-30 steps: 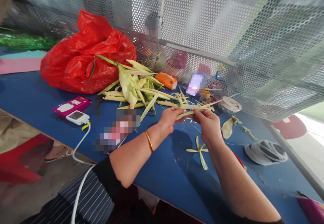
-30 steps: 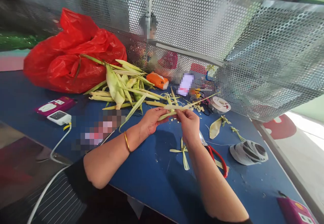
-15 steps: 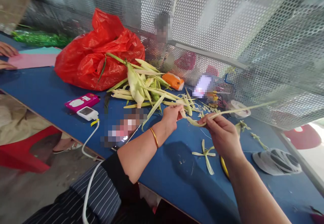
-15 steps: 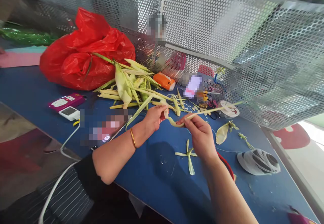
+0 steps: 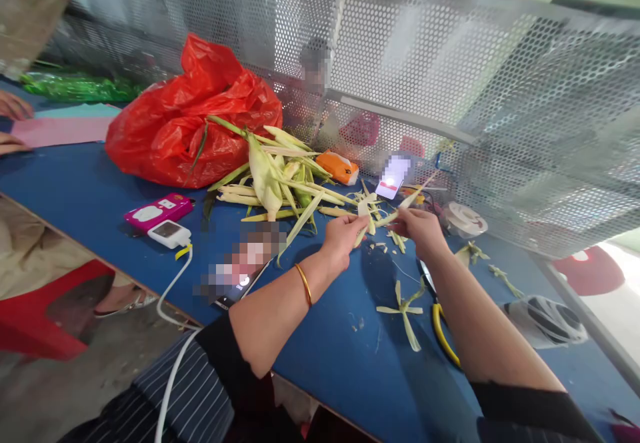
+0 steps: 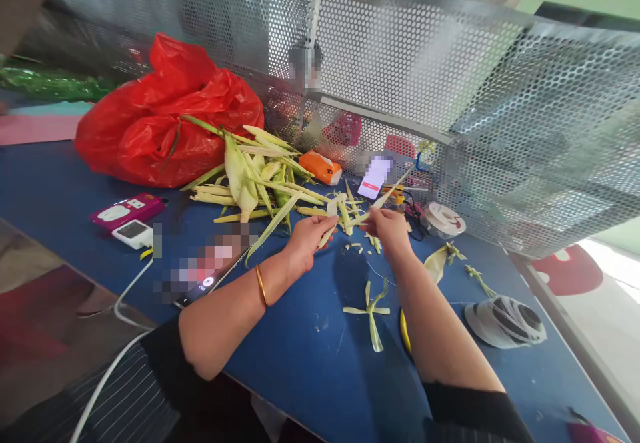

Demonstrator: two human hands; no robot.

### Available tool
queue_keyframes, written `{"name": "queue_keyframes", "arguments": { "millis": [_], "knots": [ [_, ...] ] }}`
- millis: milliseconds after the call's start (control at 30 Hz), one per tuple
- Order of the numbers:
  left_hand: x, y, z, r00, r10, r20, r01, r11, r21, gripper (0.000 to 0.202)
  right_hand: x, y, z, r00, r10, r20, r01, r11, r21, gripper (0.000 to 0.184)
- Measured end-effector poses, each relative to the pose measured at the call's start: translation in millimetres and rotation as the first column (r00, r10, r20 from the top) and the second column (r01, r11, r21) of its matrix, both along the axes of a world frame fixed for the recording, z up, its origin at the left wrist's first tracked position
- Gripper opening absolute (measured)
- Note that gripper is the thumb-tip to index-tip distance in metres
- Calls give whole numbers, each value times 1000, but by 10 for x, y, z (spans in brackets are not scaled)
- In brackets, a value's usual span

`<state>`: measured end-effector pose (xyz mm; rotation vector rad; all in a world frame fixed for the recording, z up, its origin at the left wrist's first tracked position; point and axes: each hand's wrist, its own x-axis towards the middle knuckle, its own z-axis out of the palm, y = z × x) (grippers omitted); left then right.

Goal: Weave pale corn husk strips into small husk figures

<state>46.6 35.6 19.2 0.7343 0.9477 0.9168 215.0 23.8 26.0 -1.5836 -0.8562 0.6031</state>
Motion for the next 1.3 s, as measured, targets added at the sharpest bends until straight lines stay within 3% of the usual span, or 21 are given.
{"name": "queue_keyframes", "arguments": {
  "millis": [133,233,267,367,533,667,800,1033,1300],
  "knots": [
    [28,-16,-36,999,-30,-22,31,996,86,25,-109,-62,38,994,102,47,-100,993,-56,32],
    [44,-52,-79,995,-100,-31,104,969,225,19,-281,-260,22,930,350,-115,-359,931,-65,38],
    [45,-71,-88,990,-134,-46,141,954,265,19,-329,-326,6,922,357,-150,-364,931,-22,36],
    [34,-136,-90,959,-250,-134,281,901,330,27,-398,-491,-44,954,229,-195,-217,973,84,30],
    [21,-198,-85,873,-394,-286,484,763,429,30,-329,-716,-43,975,115,-190,-86,984,158,27],
    [29,-220,-100,816,-467,-342,578,668,469,20,-277,-869,-42,989,18,-145,17,972,235,24],
    [29,-233,-95,765,-543,-345,643,622,447,14,-234,-962,-72,980,-43,-195,94,961,261,22],
    [-1,-173,-38,777,-531,-340,629,678,379,14,-88,-1043,-35,948,-165,-273,251,916,314,24],
    [-5,-103,-53,854,-468,-229,516,816,259,16,-34,-1034,-22,918,-243,-313,345,879,328,22]
  ]
}}
